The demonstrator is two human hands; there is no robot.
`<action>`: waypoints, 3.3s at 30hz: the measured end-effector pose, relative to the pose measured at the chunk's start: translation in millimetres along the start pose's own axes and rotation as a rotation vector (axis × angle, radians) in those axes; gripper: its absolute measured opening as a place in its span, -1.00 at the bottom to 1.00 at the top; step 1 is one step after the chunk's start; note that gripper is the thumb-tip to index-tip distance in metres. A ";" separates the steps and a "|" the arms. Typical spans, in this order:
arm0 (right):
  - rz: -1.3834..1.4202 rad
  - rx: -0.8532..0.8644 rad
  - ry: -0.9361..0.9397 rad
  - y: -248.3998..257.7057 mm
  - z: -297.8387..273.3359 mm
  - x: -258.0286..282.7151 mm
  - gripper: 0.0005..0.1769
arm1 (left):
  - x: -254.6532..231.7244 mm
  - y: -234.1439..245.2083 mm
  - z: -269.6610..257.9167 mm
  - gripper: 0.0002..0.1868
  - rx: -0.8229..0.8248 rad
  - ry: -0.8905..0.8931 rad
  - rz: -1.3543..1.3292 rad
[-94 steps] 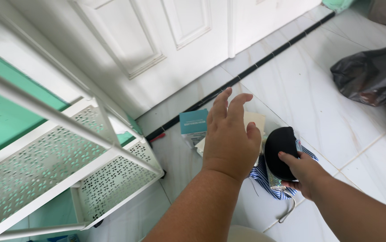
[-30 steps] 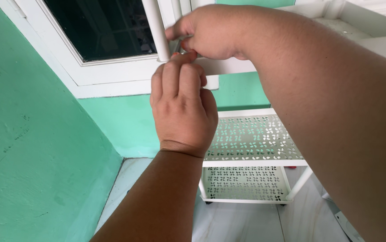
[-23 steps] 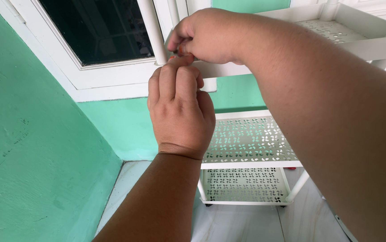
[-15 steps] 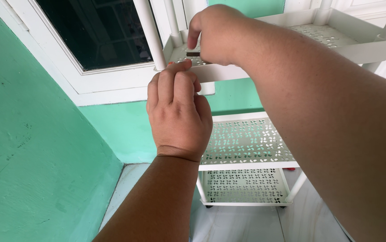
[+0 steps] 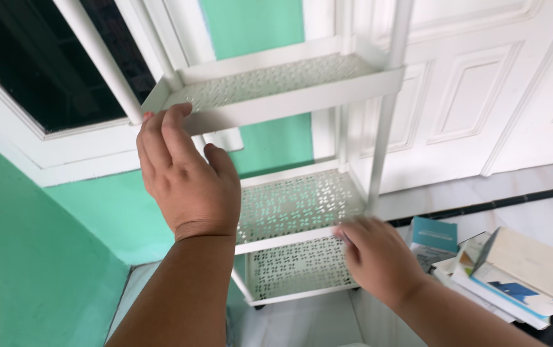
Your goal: The person removes several boxes and containers from a white plastic shelving unit and places them on the floor. Then the person disassembles the shelving unit by removing the shelves and vertical poles, leaving the frame empty.
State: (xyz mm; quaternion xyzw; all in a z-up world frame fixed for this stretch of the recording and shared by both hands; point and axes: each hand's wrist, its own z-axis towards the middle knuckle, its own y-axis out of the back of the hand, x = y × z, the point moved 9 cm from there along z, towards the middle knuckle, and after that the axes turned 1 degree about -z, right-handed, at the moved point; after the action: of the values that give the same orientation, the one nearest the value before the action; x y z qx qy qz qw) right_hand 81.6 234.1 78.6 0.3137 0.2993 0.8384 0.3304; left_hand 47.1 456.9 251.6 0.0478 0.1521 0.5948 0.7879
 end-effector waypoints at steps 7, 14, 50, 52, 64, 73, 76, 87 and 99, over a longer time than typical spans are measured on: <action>-0.081 0.139 -0.341 14.6 -44.8 -102.2 -0.62 | -8.5 -2.7 15.6 -0.51 0.016 0.198 0.041; 0.121 -0.395 -0.157 156.1 78.8 -42.1 -0.72 | -71.0 -24.8 75.6 -0.68 0.008 0.134 -0.308; 0.852 -0.228 -0.155 313.4 344.1 21.8 -0.63 | -210.6 -187.1 220.9 -0.34 1.110 0.576 -1.794; 0.907 -0.195 -0.170 314.5 346.1 18.0 -0.65 | -215.4 -193.0 219.4 -0.32 1.079 0.668 -1.763; 0.688 -0.182 0.036 334.5 374.7 -19.6 -0.50 | -173.1 -202.8 230.6 -0.31 1.130 0.523 -1.587; 0.764 -0.213 -0.231 264.6 428.6 -62.9 -0.75 | -113.5 -265.1 274.1 -0.68 0.677 0.576 -1.015; 0.786 -0.180 0.046 268.4 439.3 -37.2 -0.73 | -126.9 -264.2 290.7 -0.74 0.627 0.408 -0.872; 0.613 -0.185 0.120 261.1 450.3 -37.0 -0.40 | -136.4 -265.0 293.9 -0.86 0.705 0.365 -0.683; 0.546 -0.209 0.257 294.1 477.4 -12.6 -0.67 | -140.6 -262.9 295.9 -0.60 0.731 0.355 -0.806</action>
State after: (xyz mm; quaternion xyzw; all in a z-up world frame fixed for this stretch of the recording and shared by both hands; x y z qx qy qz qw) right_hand 326.8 188.1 580.9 0.2381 0.1555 0.9551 0.0832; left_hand 342.8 278.6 490.8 0.1546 0.4842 0.1550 0.8471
